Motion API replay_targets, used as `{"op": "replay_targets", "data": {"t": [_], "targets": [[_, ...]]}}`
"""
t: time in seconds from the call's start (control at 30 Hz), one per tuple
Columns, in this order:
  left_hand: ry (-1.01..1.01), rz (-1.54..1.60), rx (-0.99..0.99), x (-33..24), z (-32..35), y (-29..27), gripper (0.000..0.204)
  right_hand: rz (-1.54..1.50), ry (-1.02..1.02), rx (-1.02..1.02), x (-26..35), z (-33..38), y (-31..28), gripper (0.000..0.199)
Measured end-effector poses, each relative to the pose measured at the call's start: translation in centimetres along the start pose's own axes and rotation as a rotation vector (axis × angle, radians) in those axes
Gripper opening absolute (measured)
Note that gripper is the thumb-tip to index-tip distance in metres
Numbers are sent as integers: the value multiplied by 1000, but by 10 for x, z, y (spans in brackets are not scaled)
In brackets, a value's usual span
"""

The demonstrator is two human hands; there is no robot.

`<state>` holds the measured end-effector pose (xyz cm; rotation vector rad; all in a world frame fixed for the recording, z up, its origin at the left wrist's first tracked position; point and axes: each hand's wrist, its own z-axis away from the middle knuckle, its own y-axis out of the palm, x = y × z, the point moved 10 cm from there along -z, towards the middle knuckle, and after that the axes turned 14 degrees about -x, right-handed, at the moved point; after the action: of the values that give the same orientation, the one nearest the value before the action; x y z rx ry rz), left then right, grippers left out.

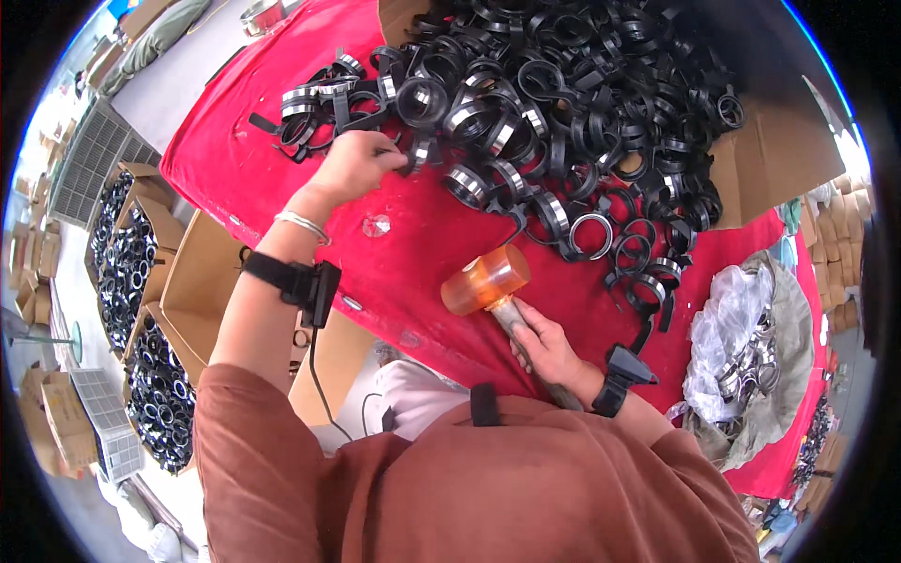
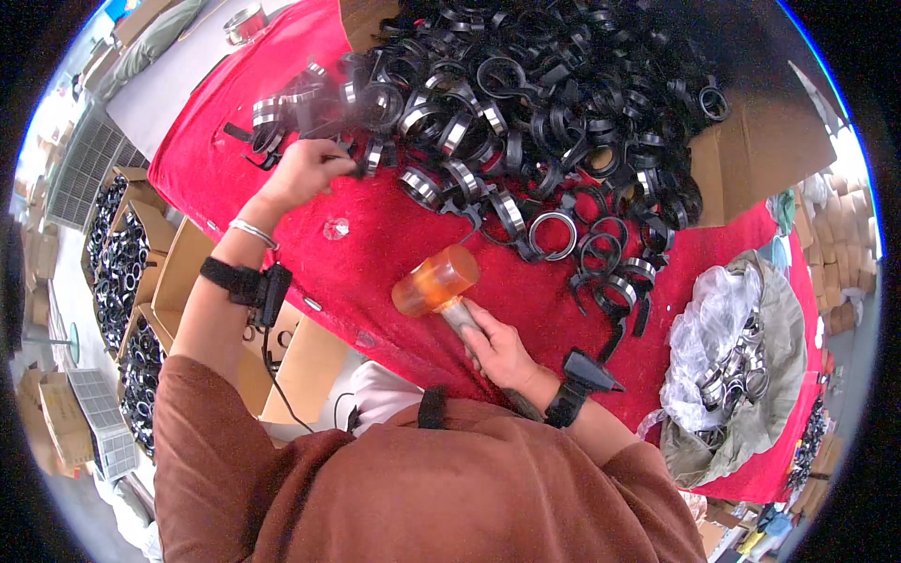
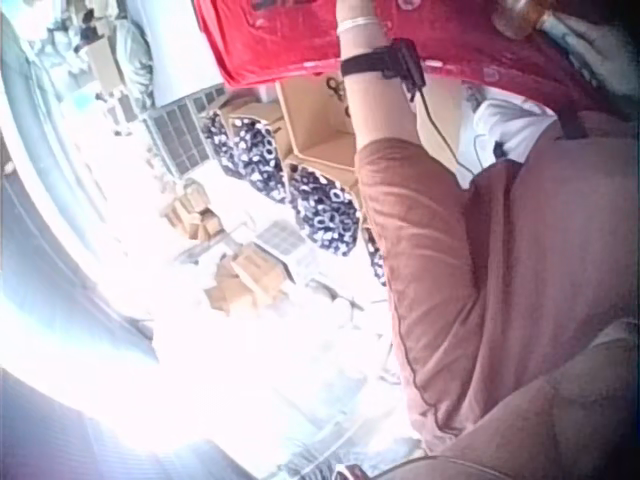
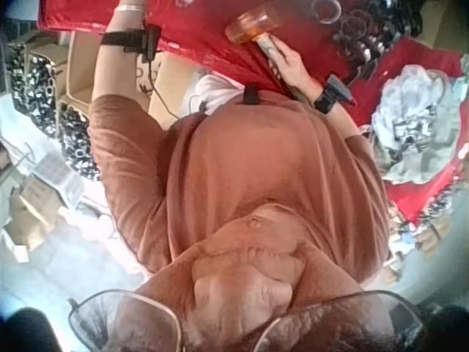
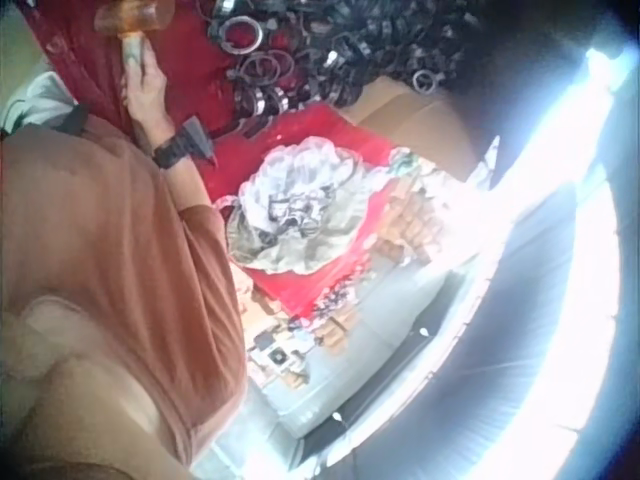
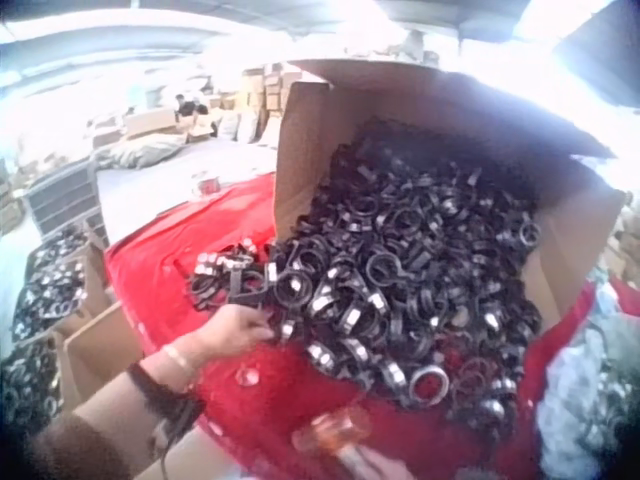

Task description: Hammering rubber rings into a metal component on a workstation table.

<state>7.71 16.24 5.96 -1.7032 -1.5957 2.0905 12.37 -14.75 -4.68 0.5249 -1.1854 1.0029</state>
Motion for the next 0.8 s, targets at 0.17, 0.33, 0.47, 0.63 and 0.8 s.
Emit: {"op": "replay_targets", "data": {"t": [0.17, 0.33, 0.47, 0.63, 0.8], "targets": [[-623, 1009, -146, 78, 73, 20, 21, -10, 48, 29, -3, -2, 5, 48], [-797, 842, -367, 106, 199, 34, 22, -15, 68, 6, -16, -7, -2, 52], [-768, 938, -413, 125, 270, 56, 16, -22, 83, 17, -17, -9, -2, 51], [-716, 735, -503, 103, 284, 42, 33, -41, 84, 6, -17, -5, 4, 49], [-755, 580, -424, 127, 274, 59, 41, 38, -2, 0, 0, 10, 13, 50]]}}
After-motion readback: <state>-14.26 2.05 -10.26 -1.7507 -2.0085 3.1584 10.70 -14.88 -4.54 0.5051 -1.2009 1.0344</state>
